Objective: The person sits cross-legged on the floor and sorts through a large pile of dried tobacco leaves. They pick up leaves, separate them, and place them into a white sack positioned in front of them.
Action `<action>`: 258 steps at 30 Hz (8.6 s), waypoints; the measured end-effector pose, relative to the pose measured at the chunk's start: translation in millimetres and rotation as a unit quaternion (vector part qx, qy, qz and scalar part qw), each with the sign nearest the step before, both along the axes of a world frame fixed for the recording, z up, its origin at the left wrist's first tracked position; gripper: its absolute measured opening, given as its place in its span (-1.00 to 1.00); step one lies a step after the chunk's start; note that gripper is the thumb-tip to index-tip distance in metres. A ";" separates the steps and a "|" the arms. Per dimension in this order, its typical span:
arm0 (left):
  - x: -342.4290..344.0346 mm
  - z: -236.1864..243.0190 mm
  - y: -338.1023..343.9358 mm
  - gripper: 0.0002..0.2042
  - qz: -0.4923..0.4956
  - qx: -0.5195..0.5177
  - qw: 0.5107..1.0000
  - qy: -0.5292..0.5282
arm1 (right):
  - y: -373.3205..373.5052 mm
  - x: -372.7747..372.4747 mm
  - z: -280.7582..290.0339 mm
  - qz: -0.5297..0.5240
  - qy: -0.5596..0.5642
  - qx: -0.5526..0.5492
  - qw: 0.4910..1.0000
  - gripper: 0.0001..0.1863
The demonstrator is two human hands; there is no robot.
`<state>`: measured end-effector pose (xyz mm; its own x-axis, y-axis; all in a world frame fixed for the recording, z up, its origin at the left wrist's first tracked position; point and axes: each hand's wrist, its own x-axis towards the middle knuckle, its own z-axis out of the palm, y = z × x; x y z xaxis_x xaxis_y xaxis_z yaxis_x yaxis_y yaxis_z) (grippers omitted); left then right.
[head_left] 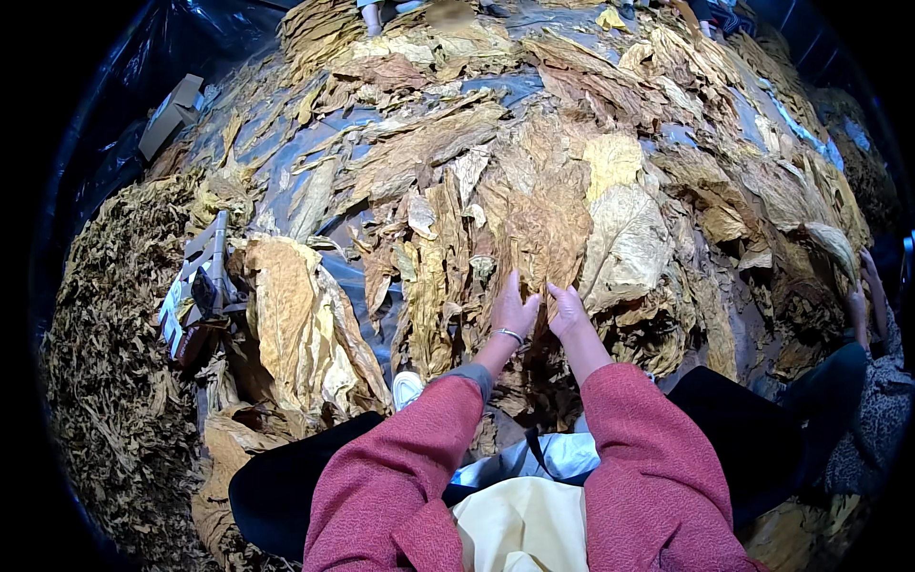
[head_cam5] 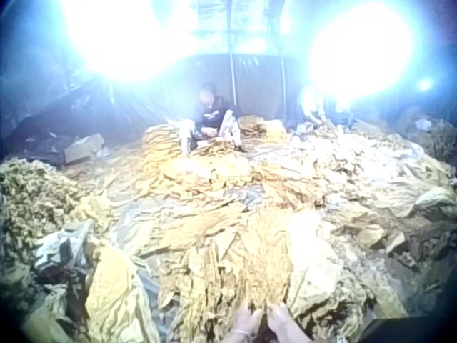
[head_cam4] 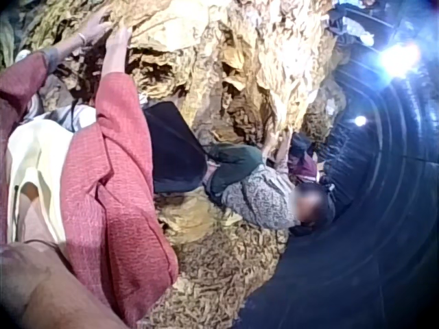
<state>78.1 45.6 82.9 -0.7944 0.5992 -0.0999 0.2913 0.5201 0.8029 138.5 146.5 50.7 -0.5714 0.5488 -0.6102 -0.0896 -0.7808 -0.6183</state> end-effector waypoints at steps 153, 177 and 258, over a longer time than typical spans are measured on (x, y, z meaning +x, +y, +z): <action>-66.6 -102.3 -43.1 -0.68 0.196 0.247 0.856 -0.410 | -28.3 -32.3 -15.6 0.093 -0.132 0.428 0.889 -0.80; -29.3 -14.6 -13.7 -0.81 -0.011 -0.005 0.995 0.103 | -28.3 -34.5 -10.7 0.068 -0.172 0.422 0.887 -0.73; -66.7 -9.0 -8.7 -0.86 0.072 0.277 0.917 -0.277 | -1.1 -43.6 43.5 0.051 0.147 0.059 0.986 -0.71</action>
<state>11.4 36.9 73.9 -0.7888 0.5728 -0.2230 -0.2800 -0.0119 0.9599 94.9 145.4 94.2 -0.7707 0.5359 -0.3448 -0.2030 -0.7194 -0.6642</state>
